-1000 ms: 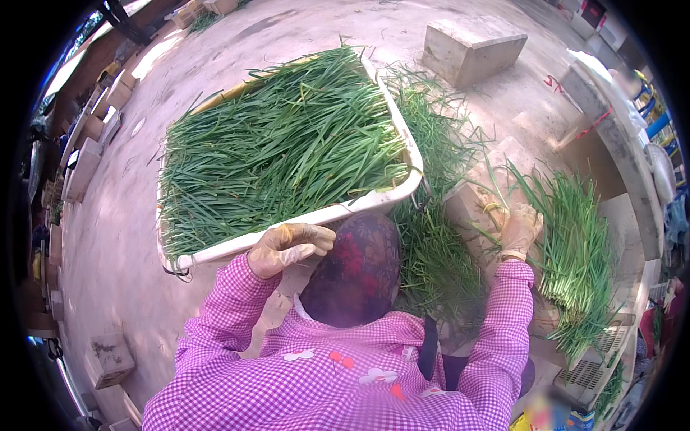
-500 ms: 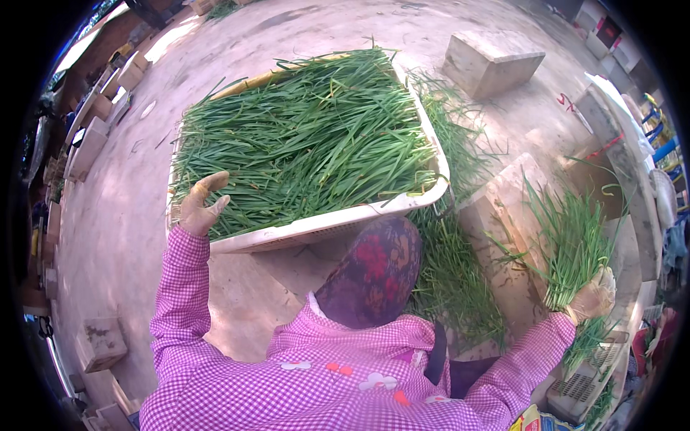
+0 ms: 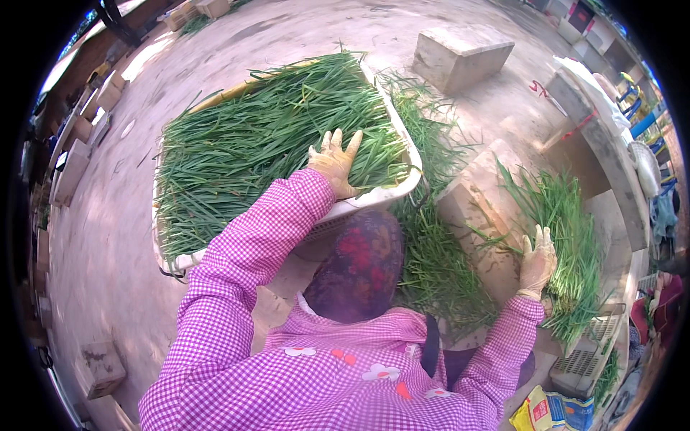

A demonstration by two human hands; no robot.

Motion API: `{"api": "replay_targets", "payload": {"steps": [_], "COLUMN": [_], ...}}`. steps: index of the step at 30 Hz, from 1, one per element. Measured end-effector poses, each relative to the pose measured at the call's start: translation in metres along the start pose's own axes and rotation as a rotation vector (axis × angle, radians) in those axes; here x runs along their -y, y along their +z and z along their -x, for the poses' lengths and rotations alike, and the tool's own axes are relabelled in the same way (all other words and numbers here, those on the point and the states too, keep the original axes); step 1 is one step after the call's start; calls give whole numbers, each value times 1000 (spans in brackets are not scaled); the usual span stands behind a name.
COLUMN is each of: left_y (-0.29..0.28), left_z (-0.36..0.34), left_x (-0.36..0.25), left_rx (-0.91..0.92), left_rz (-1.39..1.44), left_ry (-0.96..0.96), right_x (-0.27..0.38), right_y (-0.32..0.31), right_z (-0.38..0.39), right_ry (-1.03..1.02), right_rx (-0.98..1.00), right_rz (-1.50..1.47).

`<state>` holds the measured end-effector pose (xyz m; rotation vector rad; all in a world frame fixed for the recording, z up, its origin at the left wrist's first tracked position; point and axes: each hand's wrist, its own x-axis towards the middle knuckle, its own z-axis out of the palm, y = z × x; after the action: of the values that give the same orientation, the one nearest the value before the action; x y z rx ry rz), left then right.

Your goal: The person gathers handfuls of green vegetable stalks from a pile and ties them into neat bundles by hand.

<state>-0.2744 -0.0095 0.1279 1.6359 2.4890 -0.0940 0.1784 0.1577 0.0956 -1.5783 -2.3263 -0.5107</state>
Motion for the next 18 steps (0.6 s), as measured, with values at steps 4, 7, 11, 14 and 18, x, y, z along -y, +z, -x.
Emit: {"api": "replay_targets", "payload": {"steps": [4, 7, 11, 14, 18], "left_y": [-3, 9, 22, 3, 12], "left_z": [-6, -22, -47, -62, -95], "left_x": [-7, 12, 52, 77, 131], "left_rx": [70, 19, -86, -169, -232], "left_rz": [137, 174, 512, 482, 389], "left_ry": [-35, -48, -152, -176, -342], "right_x": [29, 56, 69, 61, 51], "right_y": [6, 1, 1, 10, 22], "right_z": [13, 16, 21, 26, 34], "right_ry": [-116, -206, -279, -266, -244], "right_rx": [59, 138, 199, 259, 299], "right_rz": [-78, -172, -224, -289, -287]}}
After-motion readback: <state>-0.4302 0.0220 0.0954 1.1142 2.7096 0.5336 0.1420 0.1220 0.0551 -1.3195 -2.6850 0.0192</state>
